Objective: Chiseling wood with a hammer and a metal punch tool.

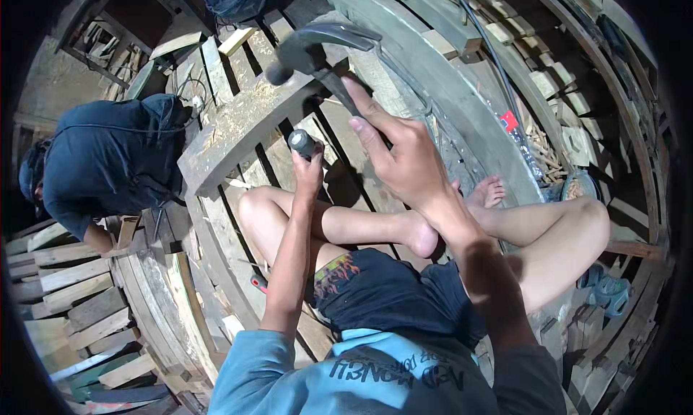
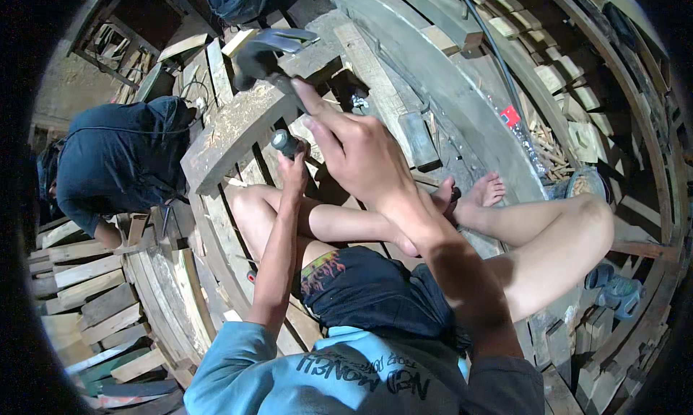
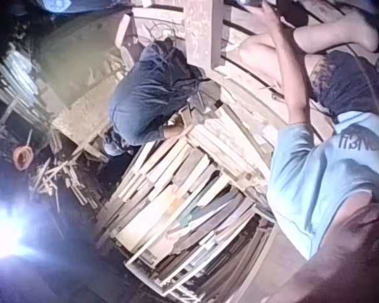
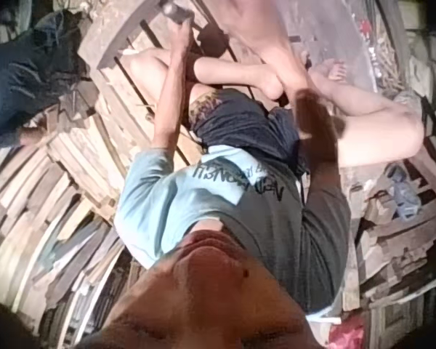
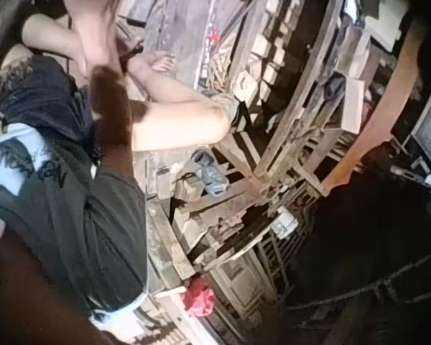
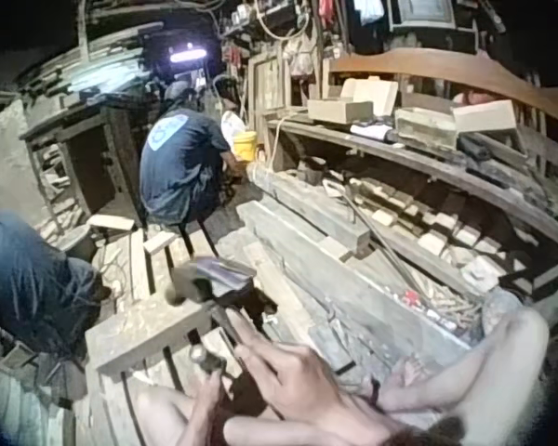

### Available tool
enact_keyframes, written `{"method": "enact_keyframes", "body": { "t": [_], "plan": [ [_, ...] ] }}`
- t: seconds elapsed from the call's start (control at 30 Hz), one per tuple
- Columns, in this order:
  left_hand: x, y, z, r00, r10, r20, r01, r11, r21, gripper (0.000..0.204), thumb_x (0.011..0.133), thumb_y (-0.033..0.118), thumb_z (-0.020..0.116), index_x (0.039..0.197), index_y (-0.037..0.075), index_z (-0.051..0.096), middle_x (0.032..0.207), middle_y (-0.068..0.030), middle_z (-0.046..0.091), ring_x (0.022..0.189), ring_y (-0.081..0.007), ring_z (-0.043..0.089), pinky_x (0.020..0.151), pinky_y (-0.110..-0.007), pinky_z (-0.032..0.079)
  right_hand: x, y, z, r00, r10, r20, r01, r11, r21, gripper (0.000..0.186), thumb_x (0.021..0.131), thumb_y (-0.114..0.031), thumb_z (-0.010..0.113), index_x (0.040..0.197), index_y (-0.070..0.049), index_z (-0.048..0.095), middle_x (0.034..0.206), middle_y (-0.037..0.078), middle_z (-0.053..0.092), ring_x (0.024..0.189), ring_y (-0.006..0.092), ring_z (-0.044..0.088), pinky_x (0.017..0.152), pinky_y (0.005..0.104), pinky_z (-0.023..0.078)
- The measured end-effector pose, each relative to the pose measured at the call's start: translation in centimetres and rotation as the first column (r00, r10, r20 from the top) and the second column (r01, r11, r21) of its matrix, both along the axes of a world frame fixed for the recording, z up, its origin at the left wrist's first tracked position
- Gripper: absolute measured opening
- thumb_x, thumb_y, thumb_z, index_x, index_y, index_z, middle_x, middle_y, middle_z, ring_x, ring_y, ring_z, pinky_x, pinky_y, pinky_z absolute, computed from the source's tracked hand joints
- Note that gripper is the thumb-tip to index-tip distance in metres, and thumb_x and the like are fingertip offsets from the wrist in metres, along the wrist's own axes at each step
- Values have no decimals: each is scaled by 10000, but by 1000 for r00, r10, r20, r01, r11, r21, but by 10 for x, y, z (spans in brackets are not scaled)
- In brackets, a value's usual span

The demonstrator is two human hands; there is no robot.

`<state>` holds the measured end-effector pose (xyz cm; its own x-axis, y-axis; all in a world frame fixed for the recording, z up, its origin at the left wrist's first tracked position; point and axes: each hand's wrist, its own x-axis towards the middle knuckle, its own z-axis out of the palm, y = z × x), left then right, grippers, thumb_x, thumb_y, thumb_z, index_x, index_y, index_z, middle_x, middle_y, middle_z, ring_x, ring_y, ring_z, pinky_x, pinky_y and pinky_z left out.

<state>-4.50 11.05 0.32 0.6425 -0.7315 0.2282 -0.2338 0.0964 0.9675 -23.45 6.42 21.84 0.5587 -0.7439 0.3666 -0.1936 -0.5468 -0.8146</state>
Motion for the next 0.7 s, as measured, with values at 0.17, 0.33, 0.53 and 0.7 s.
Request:
{"method": "enact_keyframes", "body": {
  "t": [0.17,0.33,0.53,0.7],
  "plan": [
    [3,-1,0,992,-127,25,127,992,20,298,875,87,550,1150,6,468,1021,-99,556,908,-204,541,820,-335,448,-6,1,-8,851,155,-502,-172,985,12,332,906,-165,544,1222,-65,567,783,211,636,687,360,640,576,382,481],
    [3,0,-14,990,-113,81,117,992,-54,382,854,138,600,1187,4,470,1021,-80,553,908,-185,544,820,-299,450,-1,-6,12,952,131,-278,-114,991,75,386,902,-176,531,1288,-166,525,779,213,625,672,376,620,573,434,462],
    [4,-14,-15,986,-160,42,161,987,-15,409,854,91,572,1230,-8,444,1093,-117,524,960,-223,522,864,-328,428,-9,-1,-15,855,135,-500,-124,991,55,428,908,-198,524,1333,-221,477,792,269,596,602,417,547,603,385,469],
    [11,-4,-15,990,-131,45,131,991,17,297,827,78,525,1111,23,456,898,-86,541,700,-154,555,530,-260,494,-11,5,-43,994,-18,-112,48,961,273,448,936,-191,501,1374,-160,414,1086,273,591,981,392,599,776,342,487]
  ]
}}
